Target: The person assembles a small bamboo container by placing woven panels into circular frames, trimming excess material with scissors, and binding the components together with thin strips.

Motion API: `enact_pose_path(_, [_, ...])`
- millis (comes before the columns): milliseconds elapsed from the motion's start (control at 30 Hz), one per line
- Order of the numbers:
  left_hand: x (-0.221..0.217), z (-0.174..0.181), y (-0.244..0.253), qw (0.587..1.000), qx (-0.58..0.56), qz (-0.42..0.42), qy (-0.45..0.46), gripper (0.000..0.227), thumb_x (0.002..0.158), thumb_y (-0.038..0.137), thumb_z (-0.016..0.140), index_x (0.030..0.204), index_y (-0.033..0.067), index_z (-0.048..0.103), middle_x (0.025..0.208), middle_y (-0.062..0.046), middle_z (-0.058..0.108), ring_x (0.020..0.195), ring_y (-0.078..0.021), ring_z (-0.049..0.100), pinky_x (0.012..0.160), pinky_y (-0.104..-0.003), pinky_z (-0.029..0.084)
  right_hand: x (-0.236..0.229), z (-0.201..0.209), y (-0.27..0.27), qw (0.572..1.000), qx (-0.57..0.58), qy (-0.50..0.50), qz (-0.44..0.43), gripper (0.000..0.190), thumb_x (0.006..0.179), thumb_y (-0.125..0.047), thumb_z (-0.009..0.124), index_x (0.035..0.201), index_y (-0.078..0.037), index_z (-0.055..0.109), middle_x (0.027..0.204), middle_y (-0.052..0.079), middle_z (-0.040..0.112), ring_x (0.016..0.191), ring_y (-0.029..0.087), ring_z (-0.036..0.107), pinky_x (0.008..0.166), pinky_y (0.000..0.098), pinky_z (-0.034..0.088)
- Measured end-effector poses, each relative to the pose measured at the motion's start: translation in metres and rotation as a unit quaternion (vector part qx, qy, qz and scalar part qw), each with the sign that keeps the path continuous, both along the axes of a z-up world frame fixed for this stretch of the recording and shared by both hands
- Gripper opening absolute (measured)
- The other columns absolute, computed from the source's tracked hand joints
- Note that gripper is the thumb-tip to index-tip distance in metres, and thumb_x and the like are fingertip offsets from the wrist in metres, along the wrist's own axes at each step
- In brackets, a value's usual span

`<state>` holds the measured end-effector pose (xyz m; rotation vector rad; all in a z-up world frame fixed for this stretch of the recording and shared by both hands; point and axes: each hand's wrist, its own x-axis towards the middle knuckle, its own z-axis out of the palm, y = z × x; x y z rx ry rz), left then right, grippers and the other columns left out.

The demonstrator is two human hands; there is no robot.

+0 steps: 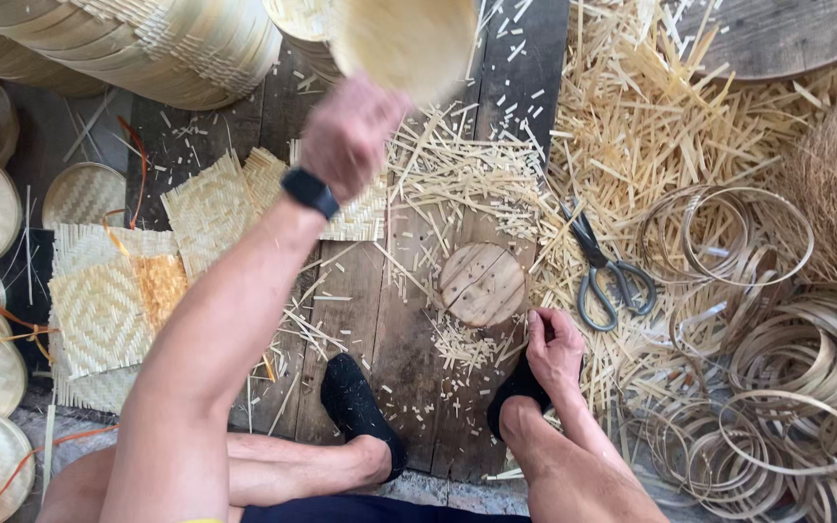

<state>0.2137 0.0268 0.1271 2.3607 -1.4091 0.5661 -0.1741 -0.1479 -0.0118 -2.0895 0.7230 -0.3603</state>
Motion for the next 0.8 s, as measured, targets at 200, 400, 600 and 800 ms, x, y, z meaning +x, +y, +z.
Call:
enact_pose_path(200, [0.075,0.022,0.005,0.990,0.044,0.109,-0.076,0.020,0.093,0.002,0.069,0.108,0.0112,0.079,0.090,-0.007,0.069,0.092,-0.0227,0.066,0.075,-0.034,0.059,0.004,0.006,0.000,0.999,0.024,0.036,-0.011,0.014,0.095,-0.016,0.071,0.097,-0.003,0.072,0.078,0.010,0.064,0.064,0.020,0.059,0.062,0.0330,0.049])
enact_pose_path(400, [0.084,0.016,0.004,0.989,0.041,0.140,-0.005,0.016,0.091,0.001,0.074,0.101,0.0102,0.082,0.090,-0.011,0.071,0.090,-0.0260,0.065,0.076,-0.037,0.058,0.005,0.006,-0.001,0.998,0.041,0.042,-0.011,0.015,0.094,-0.016,0.071,0.098,-0.001,0.072,0.078,0.009,0.064,0.062,0.019,0.058,0.060,0.0318,0.049])
enact_pose_path(600, [0.085,0.018,0.007,0.986,0.064,0.153,0.016,0.014,0.089,0.002,0.076,0.099,0.0101,0.081,0.090,-0.012,0.070,0.091,-0.0282,0.064,0.078,-0.040,0.057,0.005,0.007,0.000,0.999,0.028,0.025,-0.004,0.015,0.094,-0.016,0.071,0.097,-0.002,0.072,0.078,0.008,0.064,0.062,0.017,0.058,0.060,0.0303,0.048])
enact_pose_path(800, [0.081,0.013,0.004,0.985,0.058,0.163,0.025,0.022,0.093,0.005,0.076,0.115,0.0034,0.076,0.104,-0.015,0.070,0.101,-0.0298,0.062,0.088,-0.040,0.056,0.005,0.008,0.000,0.999,0.030,0.028,-0.011,0.015,0.094,-0.016,0.072,0.097,-0.002,0.072,0.076,0.009,0.064,0.061,0.017,0.058,0.060,0.0304,0.048])
